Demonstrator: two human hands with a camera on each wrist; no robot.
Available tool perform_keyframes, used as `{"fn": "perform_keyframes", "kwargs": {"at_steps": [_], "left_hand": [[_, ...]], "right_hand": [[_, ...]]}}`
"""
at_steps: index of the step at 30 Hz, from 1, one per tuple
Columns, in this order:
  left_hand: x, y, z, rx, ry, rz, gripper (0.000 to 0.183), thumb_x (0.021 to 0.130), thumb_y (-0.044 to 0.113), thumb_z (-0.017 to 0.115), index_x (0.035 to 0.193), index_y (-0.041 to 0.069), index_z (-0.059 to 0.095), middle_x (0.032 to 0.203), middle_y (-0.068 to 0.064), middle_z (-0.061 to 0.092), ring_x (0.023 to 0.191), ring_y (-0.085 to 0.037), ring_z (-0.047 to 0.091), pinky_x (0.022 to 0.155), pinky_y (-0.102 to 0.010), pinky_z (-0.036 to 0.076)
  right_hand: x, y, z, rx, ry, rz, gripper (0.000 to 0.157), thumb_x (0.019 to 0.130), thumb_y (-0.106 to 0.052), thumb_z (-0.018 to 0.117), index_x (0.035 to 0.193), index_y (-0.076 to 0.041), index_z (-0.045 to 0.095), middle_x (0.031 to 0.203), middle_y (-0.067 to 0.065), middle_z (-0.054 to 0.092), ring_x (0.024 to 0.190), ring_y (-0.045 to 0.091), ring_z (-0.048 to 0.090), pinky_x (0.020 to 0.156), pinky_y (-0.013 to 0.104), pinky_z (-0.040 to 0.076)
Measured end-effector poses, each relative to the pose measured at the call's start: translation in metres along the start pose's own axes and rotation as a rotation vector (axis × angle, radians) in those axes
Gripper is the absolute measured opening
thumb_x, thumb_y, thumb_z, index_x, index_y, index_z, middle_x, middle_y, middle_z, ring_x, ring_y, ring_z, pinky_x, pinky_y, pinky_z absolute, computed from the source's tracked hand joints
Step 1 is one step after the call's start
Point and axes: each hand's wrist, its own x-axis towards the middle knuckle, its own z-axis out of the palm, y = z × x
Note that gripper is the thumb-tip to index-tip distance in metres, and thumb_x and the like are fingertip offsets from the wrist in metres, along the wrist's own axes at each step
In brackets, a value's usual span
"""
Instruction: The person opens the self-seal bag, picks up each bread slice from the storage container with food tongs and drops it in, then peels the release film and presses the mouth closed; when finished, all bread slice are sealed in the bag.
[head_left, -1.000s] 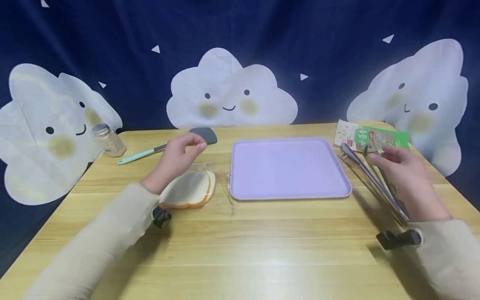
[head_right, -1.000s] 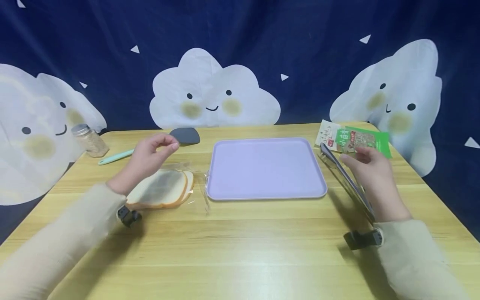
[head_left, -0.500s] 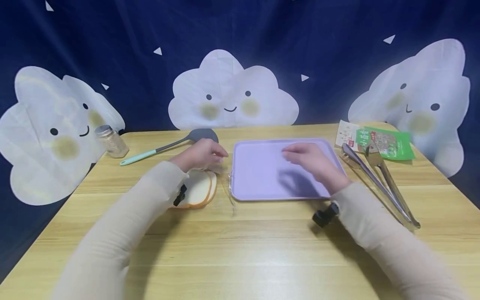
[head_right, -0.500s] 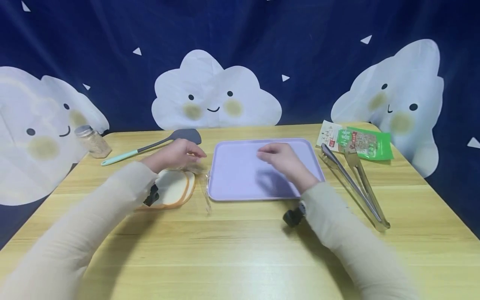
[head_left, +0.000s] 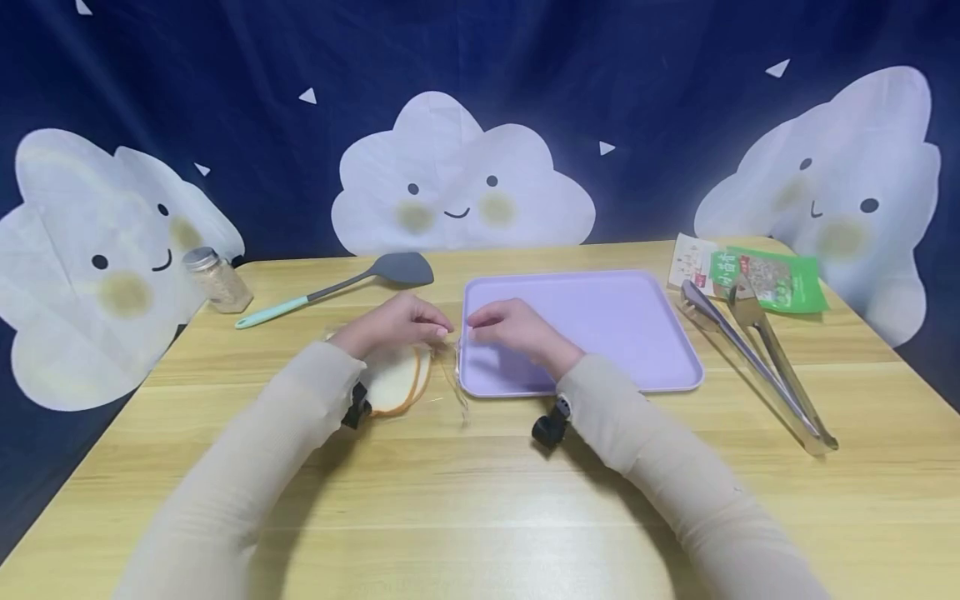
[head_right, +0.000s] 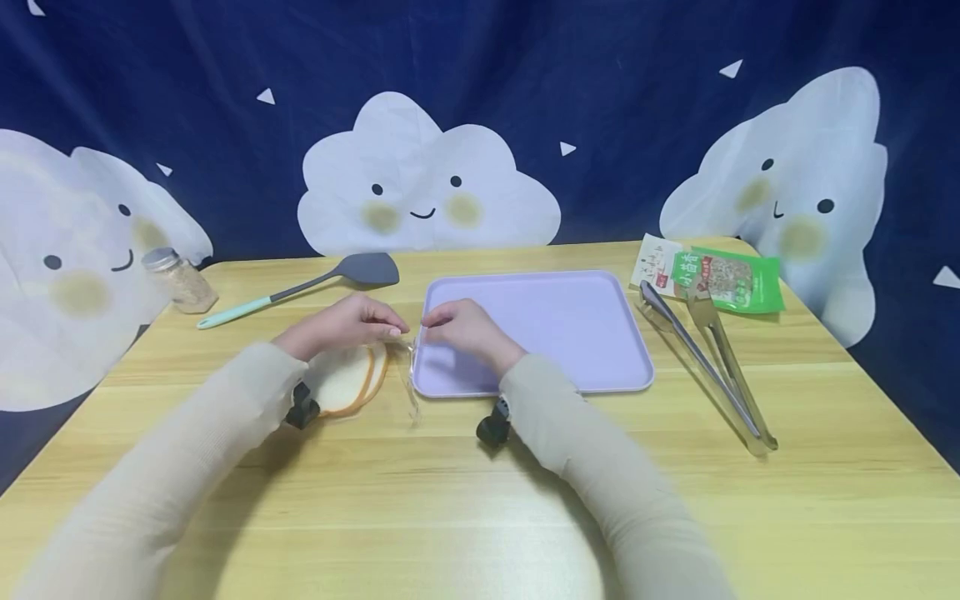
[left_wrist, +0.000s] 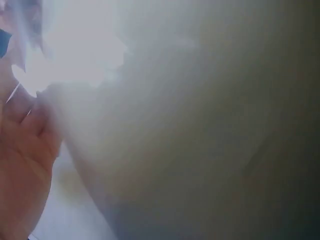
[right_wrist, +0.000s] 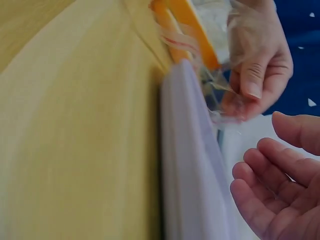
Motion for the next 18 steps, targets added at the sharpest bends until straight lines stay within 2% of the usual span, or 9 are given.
{"fn": "perform_keyframes", "kwargs": {"at_steps": [5, 11, 15, 18], "left_hand": [[-0.007, -0.013, 0.013, -0.073, -0.002, 0.025, 0.013, 0.087, 0.009, 0.063, 0.094, 0.001, 0.07, 0.089, -0.009, 0.07, 0.082, -0.012, 0.059, 0.082, -0.03, 0.047], [-0.008, -0.018, 0.02, -0.048, 0.04, 0.087, 0.011, 0.088, 0.009, 0.062, 0.087, 0.001, 0.069, 0.083, -0.007, 0.068, 0.075, -0.011, 0.055, 0.074, -0.027, 0.046], [-0.011, -0.022, 0.02, -0.051, 0.051, 0.077, 0.013, 0.09, 0.012, 0.06, 0.085, 0.002, 0.067, 0.081, -0.007, 0.066, 0.076, -0.013, 0.054, 0.075, -0.029, 0.045], [-0.015, -0.027, 0.019, -0.085, 0.071, 0.032, 0.015, 0.091, 0.012, 0.059, 0.083, 0.002, 0.066, 0.079, -0.006, 0.064, 0.074, -0.014, 0.052, 0.072, -0.028, 0.044]], "right_hand": [[0.008, -0.002, 0.015, -0.019, -0.025, 0.026, 0.03, 0.08, -0.01, 0.068, 0.11, -0.004, 0.066, 0.108, 0.009, 0.067, 0.1, 0.022, 0.059, 0.089, 0.033, 0.045], [0.015, -0.004, 0.024, -0.065, -0.013, 0.054, 0.021, 0.08, -0.01, 0.067, 0.1, -0.006, 0.071, 0.101, 0.006, 0.069, 0.092, 0.018, 0.059, 0.083, 0.03, 0.045], [0.02, -0.005, 0.028, -0.09, 0.003, 0.047, 0.014, 0.081, -0.011, 0.067, 0.093, -0.007, 0.072, 0.095, 0.004, 0.07, 0.085, 0.015, 0.057, 0.075, 0.025, 0.044], [0.023, -0.009, 0.032, -0.102, -0.024, 0.027, 0.012, 0.082, -0.01, 0.067, 0.091, -0.005, 0.071, 0.089, 0.005, 0.07, 0.079, 0.014, 0.058, 0.072, 0.023, 0.045]]}}
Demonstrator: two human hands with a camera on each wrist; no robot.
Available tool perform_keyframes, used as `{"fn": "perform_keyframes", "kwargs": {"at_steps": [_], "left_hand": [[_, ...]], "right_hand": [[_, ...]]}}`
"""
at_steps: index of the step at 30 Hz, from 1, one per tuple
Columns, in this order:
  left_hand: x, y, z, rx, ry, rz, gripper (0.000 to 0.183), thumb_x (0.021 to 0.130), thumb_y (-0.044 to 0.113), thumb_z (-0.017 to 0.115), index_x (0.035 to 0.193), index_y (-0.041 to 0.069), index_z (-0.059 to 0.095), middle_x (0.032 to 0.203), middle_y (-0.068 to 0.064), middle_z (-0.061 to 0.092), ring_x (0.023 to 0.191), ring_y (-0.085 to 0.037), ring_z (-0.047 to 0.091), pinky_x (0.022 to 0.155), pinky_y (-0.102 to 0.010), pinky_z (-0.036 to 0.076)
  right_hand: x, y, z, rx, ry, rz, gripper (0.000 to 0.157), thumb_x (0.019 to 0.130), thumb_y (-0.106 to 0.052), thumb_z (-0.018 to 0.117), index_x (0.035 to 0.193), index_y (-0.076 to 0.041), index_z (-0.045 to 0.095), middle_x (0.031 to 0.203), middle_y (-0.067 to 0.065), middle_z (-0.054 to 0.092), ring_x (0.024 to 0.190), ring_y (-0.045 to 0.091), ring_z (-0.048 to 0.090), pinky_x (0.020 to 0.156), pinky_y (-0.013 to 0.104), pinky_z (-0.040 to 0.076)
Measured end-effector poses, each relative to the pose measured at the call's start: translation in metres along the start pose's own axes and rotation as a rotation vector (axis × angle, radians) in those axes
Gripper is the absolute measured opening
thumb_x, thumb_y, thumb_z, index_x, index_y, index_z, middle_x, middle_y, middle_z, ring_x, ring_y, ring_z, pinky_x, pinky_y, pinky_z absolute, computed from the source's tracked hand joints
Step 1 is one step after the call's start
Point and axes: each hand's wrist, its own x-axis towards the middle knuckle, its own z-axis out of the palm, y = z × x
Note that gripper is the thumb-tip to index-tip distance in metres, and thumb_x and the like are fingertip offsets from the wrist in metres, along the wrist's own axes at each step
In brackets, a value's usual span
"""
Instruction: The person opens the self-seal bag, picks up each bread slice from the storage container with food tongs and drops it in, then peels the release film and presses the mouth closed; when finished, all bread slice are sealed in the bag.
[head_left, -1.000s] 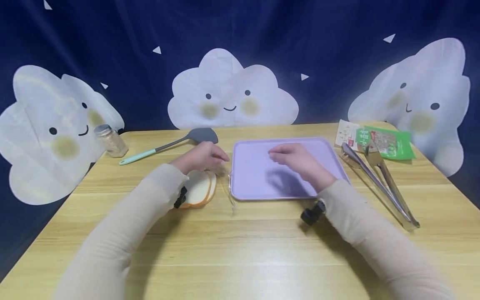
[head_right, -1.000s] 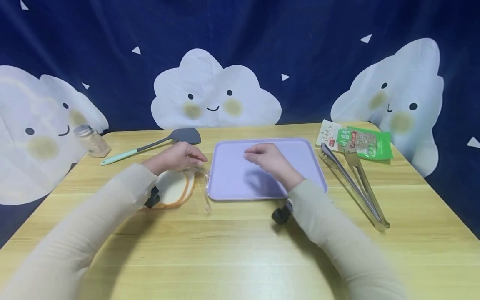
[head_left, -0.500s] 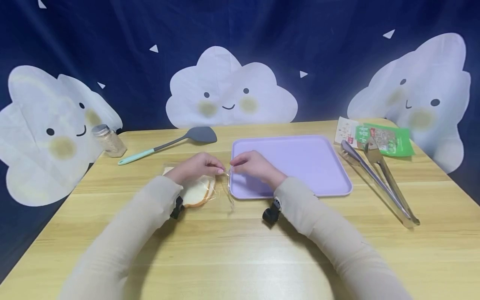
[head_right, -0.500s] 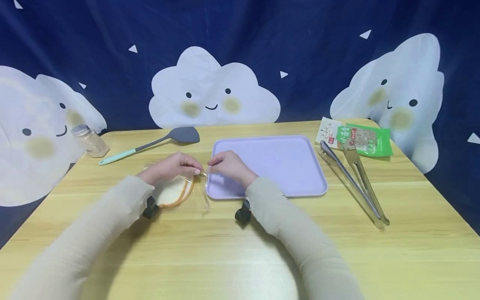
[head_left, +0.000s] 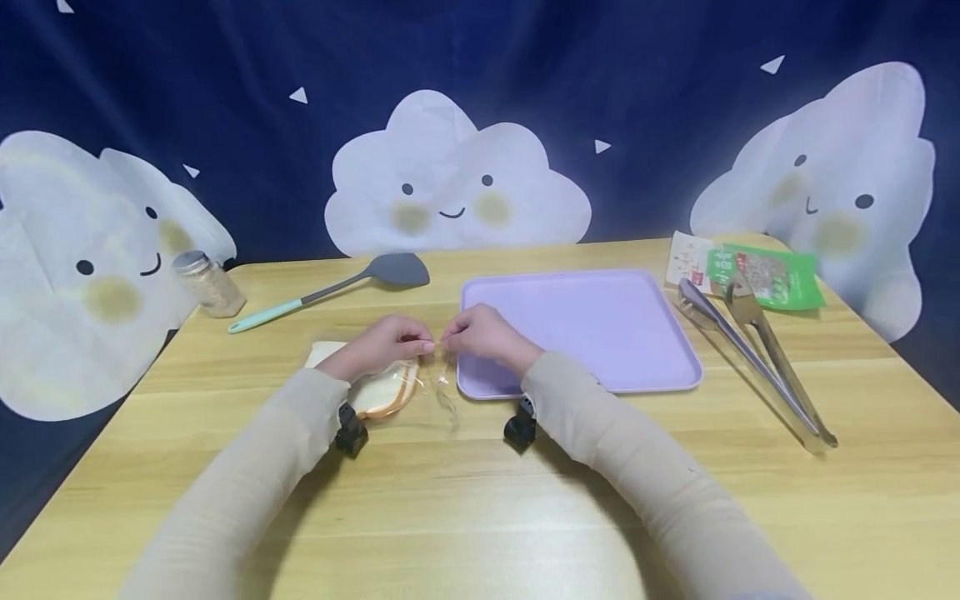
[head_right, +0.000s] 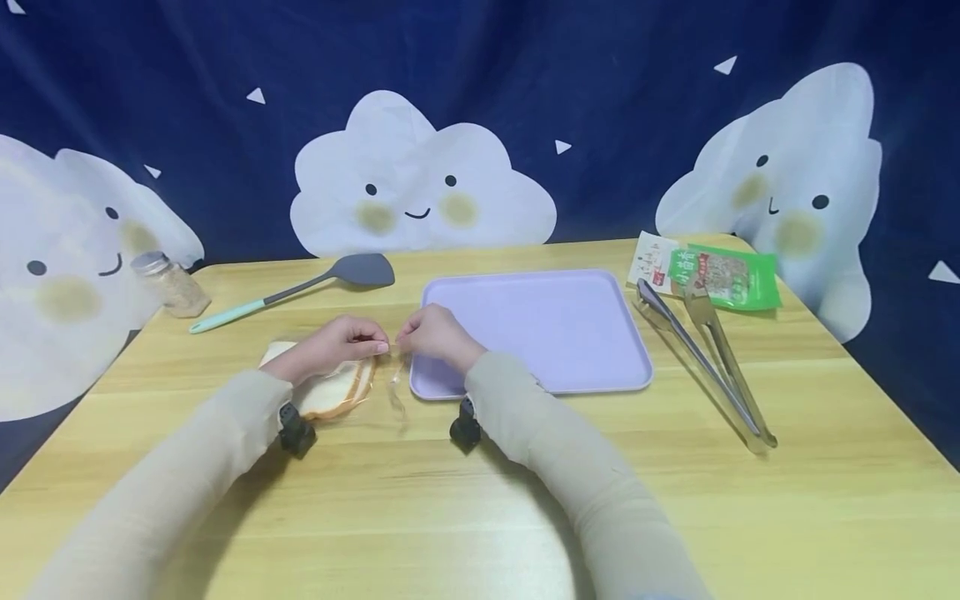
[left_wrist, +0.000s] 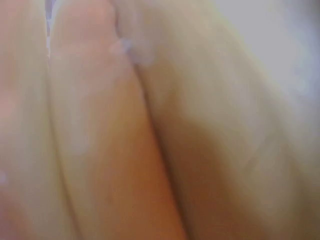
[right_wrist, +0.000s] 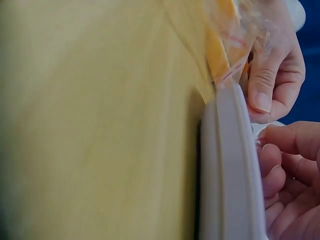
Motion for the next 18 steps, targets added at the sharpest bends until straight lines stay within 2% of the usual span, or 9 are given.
{"fn": "perform_keyframes", "kwargs": {"at_steps": [5, 11, 14, 18], "left_hand": [[-0.013, -0.006, -0.005, -0.054, 0.045, -0.078, 0.015, 0.091, 0.012, 0.059, 0.083, 0.001, 0.066, 0.076, -0.006, 0.063, 0.069, -0.013, 0.049, 0.065, -0.025, 0.042], [-0.018, -0.006, -0.006, -0.105, 0.045, -0.092, 0.017, 0.091, 0.012, 0.058, 0.084, -0.001, 0.066, 0.075, -0.008, 0.063, 0.068, -0.011, 0.05, 0.064, -0.023, 0.042], [-0.02, -0.006, -0.007, -0.148, 0.048, -0.104, 0.016, 0.091, 0.01, 0.058, 0.086, -0.003, 0.066, 0.08, -0.011, 0.065, 0.072, -0.013, 0.053, 0.069, -0.025, 0.043], [-0.021, -0.005, -0.011, -0.182, 0.059, -0.126, 0.018, 0.09, 0.013, 0.059, 0.089, -0.003, 0.067, 0.086, -0.012, 0.067, 0.08, -0.017, 0.056, 0.077, -0.027, 0.044]], "right_hand": [[0.004, -0.01, 0.009, 0.032, -0.042, -0.011, 0.008, 0.082, -0.006, 0.065, 0.086, -0.001, 0.069, 0.075, 0.006, 0.066, 0.068, 0.013, 0.057, 0.063, 0.021, 0.047], [0.006, -0.009, 0.014, 0.102, -0.046, 0.007, 0.01, 0.078, -0.002, 0.058, 0.07, -0.002, 0.064, 0.061, 0.007, 0.058, 0.058, 0.014, 0.049, 0.05, 0.019, 0.039], [0.008, -0.006, 0.016, 0.165, -0.072, -0.007, 0.009, 0.078, -0.003, 0.057, 0.073, 0.0, 0.064, 0.059, 0.005, 0.057, 0.054, 0.013, 0.049, 0.049, 0.019, 0.04], [0.011, -0.001, 0.015, 0.253, -0.103, 0.002, 0.013, 0.08, -0.003, 0.059, 0.085, 0.006, 0.066, 0.061, 0.003, 0.058, 0.054, 0.011, 0.052, 0.053, 0.019, 0.046]]}}
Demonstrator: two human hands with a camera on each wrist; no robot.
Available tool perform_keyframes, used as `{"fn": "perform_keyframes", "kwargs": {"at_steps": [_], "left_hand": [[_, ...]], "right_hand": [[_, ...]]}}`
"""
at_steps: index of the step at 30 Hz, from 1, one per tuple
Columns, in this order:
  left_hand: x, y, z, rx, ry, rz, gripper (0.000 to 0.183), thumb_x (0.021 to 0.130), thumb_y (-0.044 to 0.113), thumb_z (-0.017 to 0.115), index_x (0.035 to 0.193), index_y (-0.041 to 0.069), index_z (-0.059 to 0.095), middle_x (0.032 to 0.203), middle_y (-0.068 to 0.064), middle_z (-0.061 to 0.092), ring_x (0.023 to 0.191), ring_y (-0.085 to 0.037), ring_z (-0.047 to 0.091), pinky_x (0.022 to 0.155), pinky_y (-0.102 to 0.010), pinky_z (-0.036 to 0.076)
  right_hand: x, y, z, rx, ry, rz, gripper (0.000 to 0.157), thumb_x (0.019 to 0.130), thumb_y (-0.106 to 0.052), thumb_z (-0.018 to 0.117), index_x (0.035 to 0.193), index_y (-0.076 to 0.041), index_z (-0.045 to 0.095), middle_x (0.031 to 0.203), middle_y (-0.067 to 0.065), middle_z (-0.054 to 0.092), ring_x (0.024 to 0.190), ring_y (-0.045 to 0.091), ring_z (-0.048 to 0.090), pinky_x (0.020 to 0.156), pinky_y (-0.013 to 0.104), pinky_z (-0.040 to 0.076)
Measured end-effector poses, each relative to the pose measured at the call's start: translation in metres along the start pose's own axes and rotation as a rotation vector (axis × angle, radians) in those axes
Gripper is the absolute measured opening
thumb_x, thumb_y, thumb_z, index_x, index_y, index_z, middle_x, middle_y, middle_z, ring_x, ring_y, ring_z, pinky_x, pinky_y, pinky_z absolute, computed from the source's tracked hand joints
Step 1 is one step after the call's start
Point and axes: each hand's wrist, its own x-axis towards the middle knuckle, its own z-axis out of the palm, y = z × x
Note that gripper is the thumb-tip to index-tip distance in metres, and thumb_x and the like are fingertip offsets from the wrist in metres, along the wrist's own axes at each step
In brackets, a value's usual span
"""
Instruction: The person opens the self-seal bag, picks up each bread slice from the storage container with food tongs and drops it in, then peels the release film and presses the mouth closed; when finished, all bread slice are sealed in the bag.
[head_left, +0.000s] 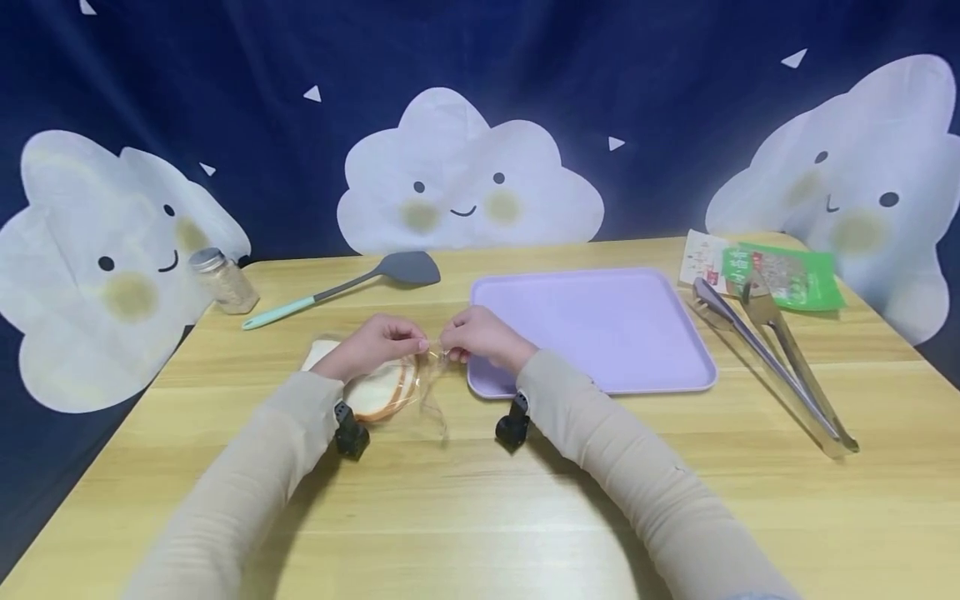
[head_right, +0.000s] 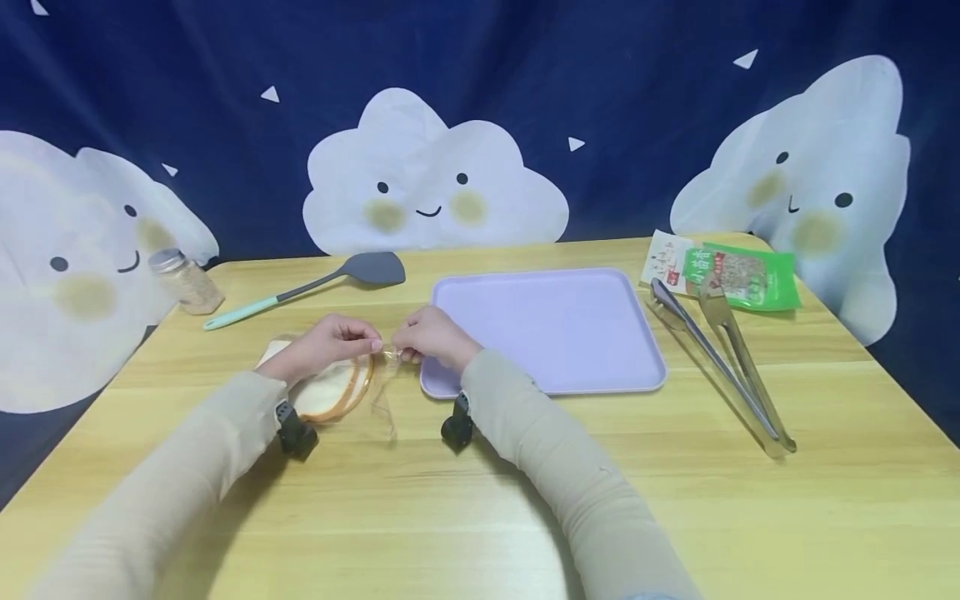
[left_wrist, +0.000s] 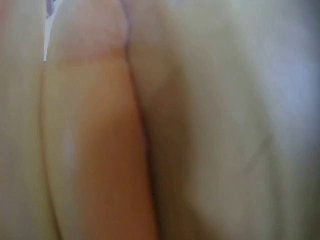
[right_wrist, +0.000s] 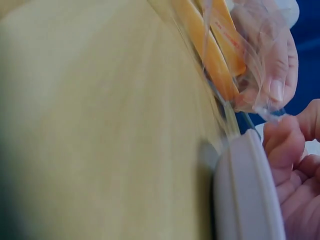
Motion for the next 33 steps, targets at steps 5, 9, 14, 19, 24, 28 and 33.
{"fn": "perform_keyframes", "kwargs": {"at_steps": [5, 9, 14, 19, 24, 28, 33], "left_hand": [[0.0045, -0.0004, -0.0012, -0.018, 0.015, 0.01, 0.018, 0.09, 0.014, 0.061, 0.091, -0.002, 0.068, 0.087, -0.013, 0.068, 0.081, -0.018, 0.057, 0.077, -0.027, 0.046], [0.0059, -0.0001, -0.0007, -0.021, 0.013, 0.023, 0.017, 0.089, 0.012, 0.061, 0.09, -0.002, 0.069, 0.087, -0.013, 0.069, 0.081, -0.014, 0.058, 0.077, -0.025, 0.046], [0.0054, -0.0004, 0.0007, -0.035, 0.01, 0.018, 0.015, 0.088, 0.01, 0.061, 0.091, -0.003, 0.069, 0.088, -0.013, 0.069, 0.081, -0.012, 0.059, 0.078, -0.025, 0.046], [0.0062, -0.0025, 0.0012, -0.056, 0.007, 0.017, 0.016, 0.088, 0.009, 0.061, 0.093, -0.004, 0.068, 0.09, -0.014, 0.069, 0.082, -0.012, 0.059, 0.079, -0.025, 0.047], [0.0056, -0.0048, 0.0012, -0.067, 0.006, 0.008, 0.016, 0.088, 0.009, 0.061, 0.093, -0.005, 0.068, 0.091, -0.014, 0.069, 0.082, -0.012, 0.059, 0.079, -0.025, 0.047], [0.004, -0.0054, 0.0001, -0.088, 0.011, 0.018, 0.016, 0.088, 0.007, 0.061, 0.093, -0.007, 0.067, 0.089, -0.015, 0.068, 0.079, -0.012, 0.059, 0.076, -0.024, 0.047], [0.0016, -0.0053, -0.0015, -0.099, 0.026, 0.015, 0.018, 0.089, 0.007, 0.06, 0.093, -0.009, 0.066, 0.089, -0.015, 0.068, 0.077, -0.012, 0.059, 0.074, -0.023, 0.048]], "right_hand": [[-0.0011, 0.0014, -0.0048, 0.091, -0.018, 0.023, 0.016, 0.083, -0.001, 0.059, 0.094, 0.01, 0.064, 0.065, 0.004, 0.06, 0.057, 0.011, 0.055, 0.058, 0.021, 0.049], [-0.0025, 0.0025, -0.0061, 0.149, -0.037, 0.048, 0.016, 0.084, 0.001, 0.058, 0.095, 0.012, 0.063, 0.065, 0.004, 0.06, 0.056, 0.01, 0.055, 0.058, 0.02, 0.049], [-0.0031, 0.0041, -0.006, 0.169, -0.059, 0.056, 0.017, 0.082, 0.003, 0.056, 0.095, 0.013, 0.062, 0.064, 0.004, 0.06, 0.056, 0.01, 0.055, 0.056, 0.019, 0.049], [-0.0042, 0.0059, -0.0061, 0.183, -0.068, 0.041, 0.019, 0.08, 0.006, 0.053, 0.096, 0.014, 0.062, 0.063, 0.004, 0.059, 0.055, 0.01, 0.055, 0.055, 0.019, 0.048], [-0.0046, 0.007, -0.005, 0.195, -0.08, 0.033, 0.02, 0.079, 0.007, 0.052, 0.096, 0.014, 0.061, 0.062, 0.003, 0.059, 0.055, 0.01, 0.054, 0.055, 0.019, 0.048], [-0.0041, 0.0051, -0.0033, 0.209, -0.074, 0.045, 0.018, 0.08, 0.007, 0.052, 0.095, 0.014, 0.061, 0.064, 0.004, 0.059, 0.056, 0.011, 0.054, 0.056, 0.02, 0.048], [-0.0027, 0.003, -0.001, 0.243, -0.054, 0.058, 0.014, 0.083, 0.006, 0.053, 0.094, 0.013, 0.061, 0.067, 0.005, 0.059, 0.056, 0.011, 0.053, 0.055, 0.02, 0.047]]}}
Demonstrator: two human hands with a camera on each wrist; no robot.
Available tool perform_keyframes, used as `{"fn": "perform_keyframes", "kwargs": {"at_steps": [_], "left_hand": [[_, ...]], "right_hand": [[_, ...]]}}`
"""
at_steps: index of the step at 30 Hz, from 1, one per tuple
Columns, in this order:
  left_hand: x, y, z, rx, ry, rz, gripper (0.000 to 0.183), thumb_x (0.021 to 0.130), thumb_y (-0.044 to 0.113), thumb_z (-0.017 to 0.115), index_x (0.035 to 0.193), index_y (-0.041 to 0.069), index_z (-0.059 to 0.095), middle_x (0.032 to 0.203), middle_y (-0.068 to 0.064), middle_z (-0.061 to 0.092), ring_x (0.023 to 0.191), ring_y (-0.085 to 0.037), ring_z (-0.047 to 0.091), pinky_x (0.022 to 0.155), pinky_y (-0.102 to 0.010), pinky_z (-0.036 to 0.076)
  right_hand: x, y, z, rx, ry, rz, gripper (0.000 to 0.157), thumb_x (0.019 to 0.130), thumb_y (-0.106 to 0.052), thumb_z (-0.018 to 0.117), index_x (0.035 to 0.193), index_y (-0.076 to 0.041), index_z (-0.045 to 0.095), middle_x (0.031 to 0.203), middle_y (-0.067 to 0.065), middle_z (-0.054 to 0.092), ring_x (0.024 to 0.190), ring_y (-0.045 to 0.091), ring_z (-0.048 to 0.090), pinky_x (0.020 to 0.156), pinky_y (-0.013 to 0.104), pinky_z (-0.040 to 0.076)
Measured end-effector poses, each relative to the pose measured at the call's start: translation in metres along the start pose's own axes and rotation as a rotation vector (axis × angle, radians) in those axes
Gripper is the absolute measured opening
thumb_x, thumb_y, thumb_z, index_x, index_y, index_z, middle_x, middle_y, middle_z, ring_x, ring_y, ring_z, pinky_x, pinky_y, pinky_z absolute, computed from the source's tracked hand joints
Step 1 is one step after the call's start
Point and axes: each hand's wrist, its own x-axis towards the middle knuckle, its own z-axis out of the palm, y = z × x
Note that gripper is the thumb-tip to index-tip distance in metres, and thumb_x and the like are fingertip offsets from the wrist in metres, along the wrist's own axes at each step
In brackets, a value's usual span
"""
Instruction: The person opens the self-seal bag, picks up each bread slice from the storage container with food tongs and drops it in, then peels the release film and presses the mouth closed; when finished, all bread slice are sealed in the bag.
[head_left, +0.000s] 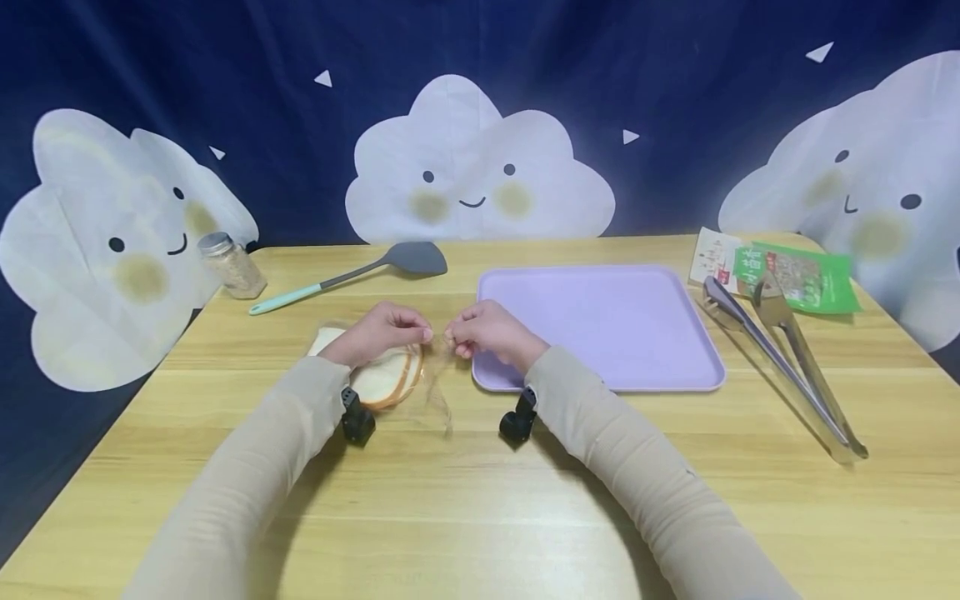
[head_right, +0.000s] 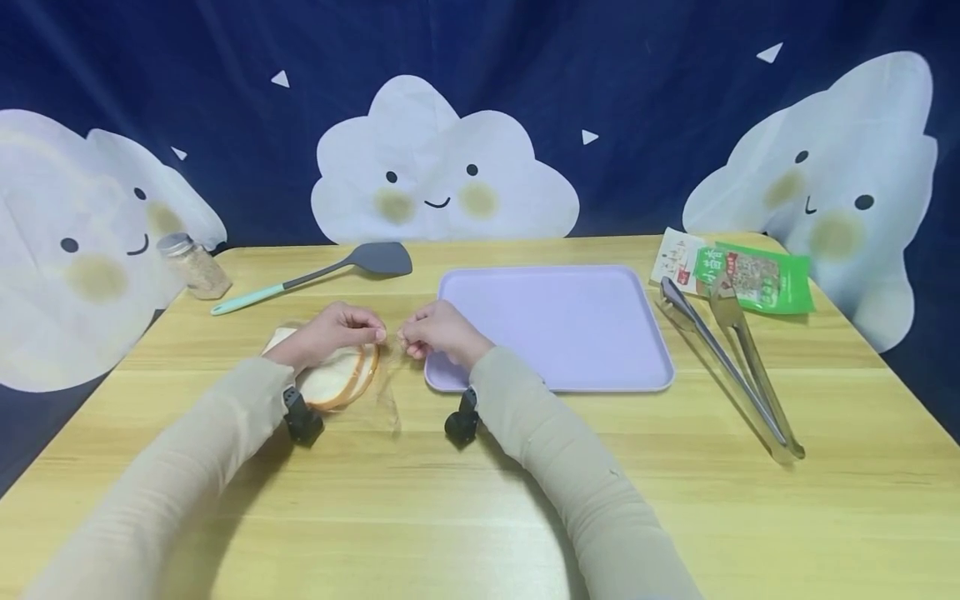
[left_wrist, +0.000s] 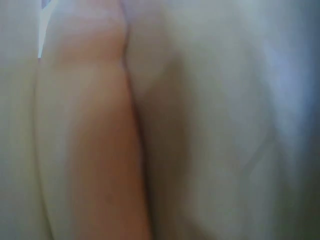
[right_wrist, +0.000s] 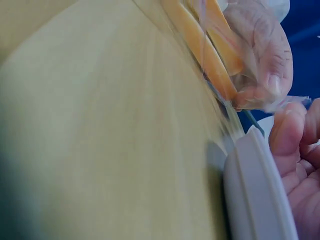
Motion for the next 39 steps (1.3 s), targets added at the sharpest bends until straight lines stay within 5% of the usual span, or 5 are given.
{"fn": "perform_keyframes", "kwargs": {"at_steps": [8, 16, 22, 39], "left_hand": [[-0.002, 0.001, -0.003, -0.035, 0.031, -0.049, 0.021, 0.089, 0.01, 0.06, 0.096, -0.009, 0.065, 0.089, -0.014, 0.068, 0.079, -0.014, 0.059, 0.076, -0.026, 0.048], [-0.001, -0.001, -0.002, -0.073, 0.018, -0.035, 0.02, 0.09, 0.007, 0.058, 0.097, -0.011, 0.064, 0.089, -0.013, 0.067, 0.077, -0.013, 0.058, 0.074, -0.027, 0.049], [-0.001, 0.002, -0.001, -0.086, 0.021, -0.037, 0.021, 0.09, 0.007, 0.059, 0.097, -0.011, 0.064, 0.087, -0.012, 0.068, 0.076, -0.012, 0.058, 0.073, -0.025, 0.048], [-0.001, 0.002, 0.0, -0.047, 0.02, -0.035, 0.021, 0.089, 0.01, 0.06, 0.095, -0.01, 0.065, 0.086, -0.011, 0.068, 0.077, -0.011, 0.058, 0.075, -0.025, 0.047]], "right_hand": [[0.0, -0.001, 0.0, 0.061, -0.008, -0.023, 0.029, 0.084, 0.006, 0.055, 0.114, 0.005, 0.056, 0.082, 0.011, 0.062, 0.064, 0.013, 0.058, 0.061, 0.023, 0.051], [-0.001, -0.008, -0.01, -0.117, -0.151, -0.227, 0.035, 0.087, -0.001, 0.056, 0.122, -0.002, 0.055, 0.105, 0.017, 0.062, 0.076, 0.015, 0.058, 0.079, 0.032, 0.05], [0.0, -0.016, -0.015, -0.336, -0.187, -0.293, 0.027, 0.087, -0.003, 0.057, 0.113, 0.001, 0.062, 0.101, 0.019, 0.066, 0.079, 0.015, 0.062, 0.078, 0.029, 0.052], [0.004, -0.014, -0.017, -0.382, -0.135, -0.274, 0.021, 0.086, 0.002, 0.058, 0.105, 0.007, 0.064, 0.088, 0.014, 0.069, 0.073, 0.012, 0.063, 0.073, 0.027, 0.054]]}}
